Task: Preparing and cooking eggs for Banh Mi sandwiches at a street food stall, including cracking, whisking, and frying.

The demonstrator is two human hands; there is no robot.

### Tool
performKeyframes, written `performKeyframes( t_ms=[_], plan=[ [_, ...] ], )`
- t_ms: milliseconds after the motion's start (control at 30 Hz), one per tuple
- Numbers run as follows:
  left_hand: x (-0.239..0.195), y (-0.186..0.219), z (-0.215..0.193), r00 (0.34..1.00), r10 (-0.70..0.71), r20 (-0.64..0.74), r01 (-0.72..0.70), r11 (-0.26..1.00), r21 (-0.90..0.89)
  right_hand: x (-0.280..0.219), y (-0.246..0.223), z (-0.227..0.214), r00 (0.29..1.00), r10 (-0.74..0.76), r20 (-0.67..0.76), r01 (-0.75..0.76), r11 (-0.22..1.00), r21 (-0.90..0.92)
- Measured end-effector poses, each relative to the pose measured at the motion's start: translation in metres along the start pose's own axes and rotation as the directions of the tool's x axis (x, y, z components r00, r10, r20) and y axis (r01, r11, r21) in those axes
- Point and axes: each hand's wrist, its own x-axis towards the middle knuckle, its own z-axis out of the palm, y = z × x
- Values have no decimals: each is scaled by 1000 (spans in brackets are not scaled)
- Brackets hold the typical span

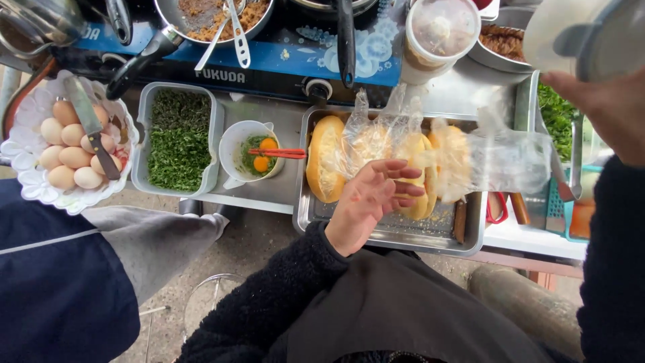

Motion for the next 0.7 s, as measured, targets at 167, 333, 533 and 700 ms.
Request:
performKeyframes(
  t_ms=[167, 333, 533, 700],
  plan=[
    [-6, 5, -8, 996, -88, -11, 81, 952, -295, -65, -81, 16, 838, -544, 51, 529, 831, 174],
    [-12, -7, -41, 980, -180, 88, 191, 709, -679, -104, -131, 82, 809, -511, 290, 423, 849, 318],
    [-25, -10, -77, 946, -251, 204, 317, 594, -739, -90, -117, 93, 868, -98, 487, -385, 488, 783],
    [-25, -7, -69, 930, -368, 23, 273, 645, -713, -102, -100, 108, 989, -101, 111, 5, 763, 646]
  ],
)
